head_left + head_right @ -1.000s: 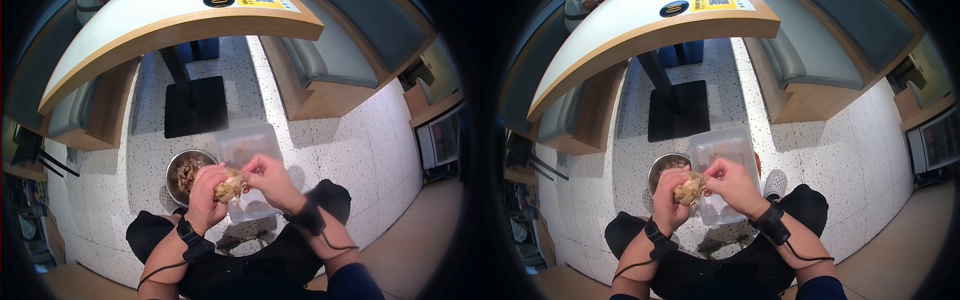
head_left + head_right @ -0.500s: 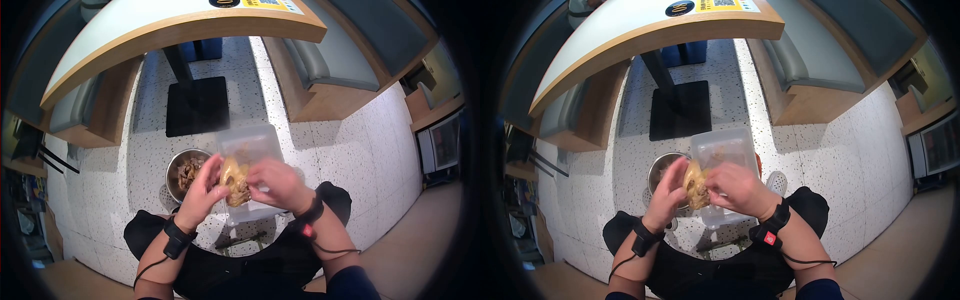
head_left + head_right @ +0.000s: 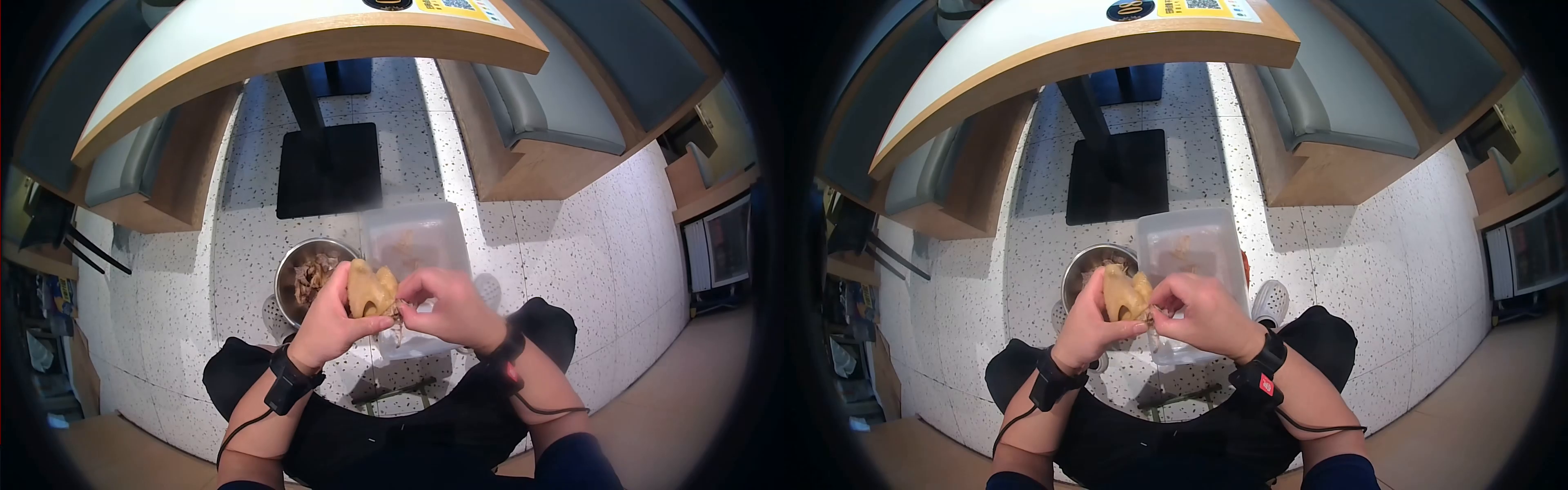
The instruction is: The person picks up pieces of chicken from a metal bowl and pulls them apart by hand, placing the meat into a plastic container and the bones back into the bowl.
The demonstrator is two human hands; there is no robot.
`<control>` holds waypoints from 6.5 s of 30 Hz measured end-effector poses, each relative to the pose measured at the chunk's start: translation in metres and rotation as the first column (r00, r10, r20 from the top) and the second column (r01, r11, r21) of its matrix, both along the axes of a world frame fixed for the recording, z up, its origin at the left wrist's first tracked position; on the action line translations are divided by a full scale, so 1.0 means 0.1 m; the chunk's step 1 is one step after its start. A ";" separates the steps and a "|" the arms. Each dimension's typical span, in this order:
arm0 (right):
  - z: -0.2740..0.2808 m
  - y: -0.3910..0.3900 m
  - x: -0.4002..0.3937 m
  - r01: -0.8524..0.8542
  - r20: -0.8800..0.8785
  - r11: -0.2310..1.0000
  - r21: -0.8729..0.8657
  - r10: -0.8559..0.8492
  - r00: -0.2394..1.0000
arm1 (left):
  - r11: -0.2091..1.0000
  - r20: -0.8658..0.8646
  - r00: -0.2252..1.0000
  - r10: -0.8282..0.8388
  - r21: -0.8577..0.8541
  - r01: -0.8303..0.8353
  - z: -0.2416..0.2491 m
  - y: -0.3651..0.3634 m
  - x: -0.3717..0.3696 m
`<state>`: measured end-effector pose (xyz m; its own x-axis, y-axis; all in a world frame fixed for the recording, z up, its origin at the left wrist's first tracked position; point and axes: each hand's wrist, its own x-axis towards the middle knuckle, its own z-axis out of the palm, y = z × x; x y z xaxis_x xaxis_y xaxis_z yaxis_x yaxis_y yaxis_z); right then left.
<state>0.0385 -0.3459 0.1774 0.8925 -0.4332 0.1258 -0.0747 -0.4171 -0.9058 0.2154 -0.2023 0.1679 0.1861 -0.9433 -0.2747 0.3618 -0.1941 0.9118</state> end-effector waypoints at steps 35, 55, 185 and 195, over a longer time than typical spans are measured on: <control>-0.02 0.02 -0.06 0.047 -0.114 0.885 0.463 0.006 0.993 | 1.000 0.026 0.999 -0.025 -0.006 0.025 0.01 -0.01 -0.07; -0.08 0.03 -0.03 0.183 -0.236 0.656 0.732 -0.007 0.972 | 0.819 0.892 0.388 0.231 -0.394 0.418 -0.07 -0.03 0.04; 0.01 -0.05 -0.13 0.144 -0.257 0.797 0.587 0.015 0.966 | 0.831 0.874 0.448 0.188 -0.384 0.401 -0.03 -0.05 0.10; 0.09 -0.06 -0.16 0.250 0.073 0.954 -0.165 -0.241 0.968 | 0.861 0.860 0.432 0.271 -0.418 0.291 0.04 0.08 -0.12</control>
<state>0.0221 -0.3516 0.1860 0.7514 -0.6062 0.2605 -0.1500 -0.5414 -0.8273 0.2031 -0.1945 0.1721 0.0407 -0.8798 0.4736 -0.6786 0.3236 0.6594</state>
